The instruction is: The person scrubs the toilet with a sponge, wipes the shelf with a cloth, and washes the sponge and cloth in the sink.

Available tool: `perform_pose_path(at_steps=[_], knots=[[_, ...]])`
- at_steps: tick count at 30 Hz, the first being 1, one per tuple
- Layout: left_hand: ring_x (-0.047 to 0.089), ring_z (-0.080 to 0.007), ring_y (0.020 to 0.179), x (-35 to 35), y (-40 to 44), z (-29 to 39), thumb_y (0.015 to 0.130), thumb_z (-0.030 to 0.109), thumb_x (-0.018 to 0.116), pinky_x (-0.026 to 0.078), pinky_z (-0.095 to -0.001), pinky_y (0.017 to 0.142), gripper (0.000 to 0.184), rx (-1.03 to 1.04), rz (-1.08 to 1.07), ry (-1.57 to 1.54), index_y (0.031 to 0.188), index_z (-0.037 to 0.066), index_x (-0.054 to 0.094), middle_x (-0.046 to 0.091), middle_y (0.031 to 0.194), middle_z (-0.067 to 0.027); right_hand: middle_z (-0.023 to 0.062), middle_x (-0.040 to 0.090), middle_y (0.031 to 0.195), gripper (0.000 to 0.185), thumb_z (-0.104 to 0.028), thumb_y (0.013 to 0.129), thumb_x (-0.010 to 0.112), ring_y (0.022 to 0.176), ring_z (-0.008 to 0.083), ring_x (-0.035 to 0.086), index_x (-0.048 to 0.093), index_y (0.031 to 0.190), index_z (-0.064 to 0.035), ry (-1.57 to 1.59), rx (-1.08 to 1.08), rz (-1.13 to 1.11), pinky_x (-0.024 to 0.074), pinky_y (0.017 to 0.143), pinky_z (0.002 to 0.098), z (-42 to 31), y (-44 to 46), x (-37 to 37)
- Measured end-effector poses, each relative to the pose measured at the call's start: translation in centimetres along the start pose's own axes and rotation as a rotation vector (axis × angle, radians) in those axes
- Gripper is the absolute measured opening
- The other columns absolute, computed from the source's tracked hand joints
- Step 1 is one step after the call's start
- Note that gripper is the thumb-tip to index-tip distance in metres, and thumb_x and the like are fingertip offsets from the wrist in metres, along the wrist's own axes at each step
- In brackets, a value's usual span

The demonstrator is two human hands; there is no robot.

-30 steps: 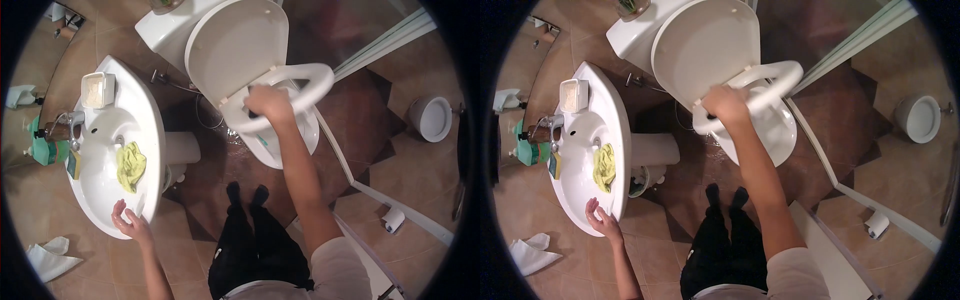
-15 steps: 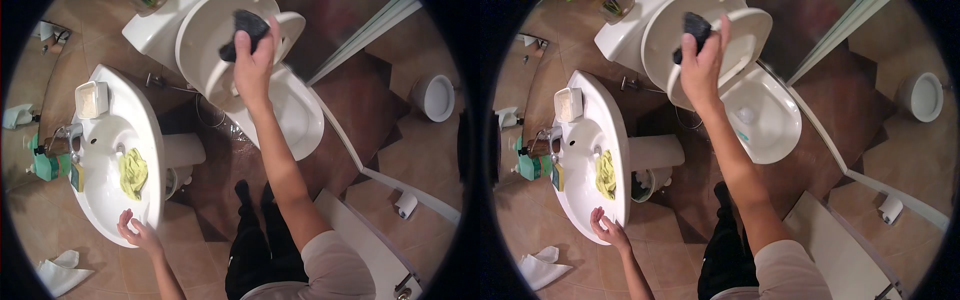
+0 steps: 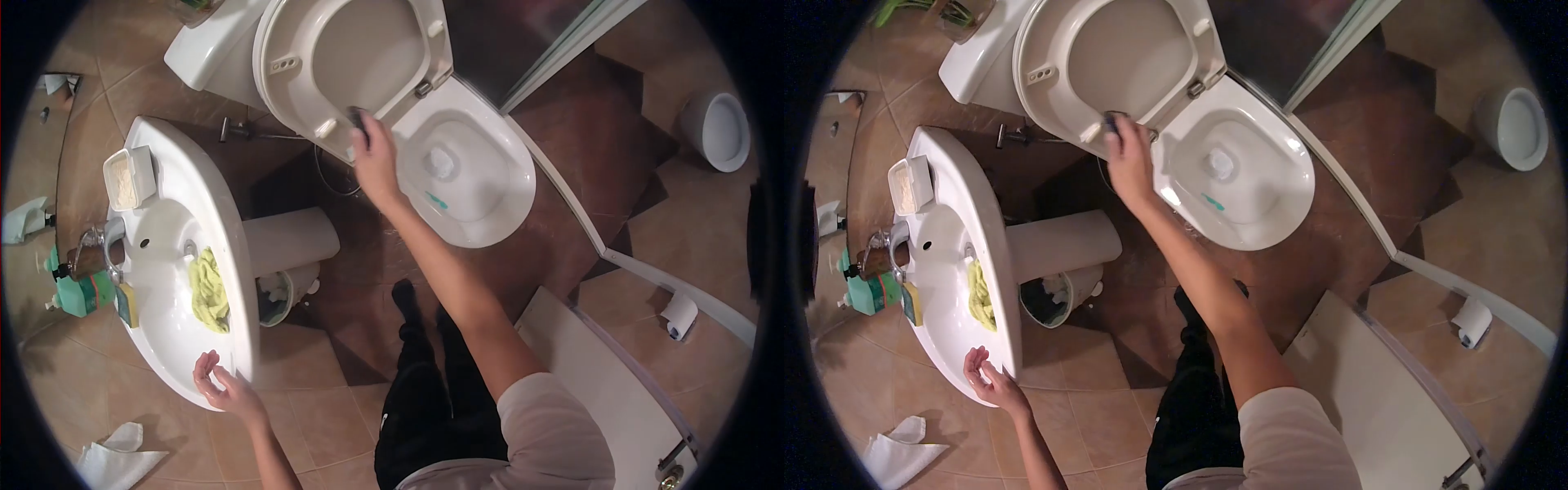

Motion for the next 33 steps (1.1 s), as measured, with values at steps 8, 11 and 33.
perform_pose_path(at_steps=[8, 11, 33], knots=[[0.059, -0.0223, 0.090, -0.1, -0.2, 0.0, 0.086, -0.004, 0.045, 0.047, -0.0355, 0.086, 0.024, -0.032, 0.030, -0.013, 0.107, -0.004, 0.056, 0.061, 0.101, -0.0133, 0.0160, 0.049, 0.099, 0.037, -0.009, 0.080, 0.068, 0.086, 0.0347, 0.057, 0.062, 0.117, -0.0109, -0.087, -0.367, 0.002, 0.0495, 0.072, 0.0425, -3.8, 1.3, 7.8], [0.059, -0.0219, 0.090, -0.1, -0.1, 0.2, 0.086, -0.003, 0.045, 0.046, -0.0353, 0.086, 0.024, -0.040, 0.029, 0.013, 0.106, -0.004, 0.056, 0.061, 0.100, -0.0128, 0.0166, 0.051, 0.105, 0.036, -0.009, 0.082, 0.067, 0.090, 0.0341, 0.059, 0.062, 0.117, -0.0119, -0.048, -0.302, -0.067, 0.0504, 0.076, 0.0412, 1.8, -2.4, 5.8], [0.055, -0.0210, 0.089, -0.5, -0.6, -0.2, 0.089, 0.002, 0.044, 0.043, -0.0356, 0.085, 0.021, 0.111, 0.016, 0.121, 0.104, -0.004, 0.058, 0.060, 0.092, -0.0111, 0.0147, 0.054, 0.075, 0.020, -0.019, 0.095, 0.051, 0.072, 0.0287, 0.052, 0.057, 0.096, 0.0003, 0.010, 0.352, 0.101, 0.0439, 0.072, 0.0376, 14.5, -1.4, 6.2]])
Point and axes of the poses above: each hand's wrist, its own y-axis towards the middle knuckle, its own x-axis out of the palm, z = x × y, the point moved 5 cm from there along y, towards the middle knuckle
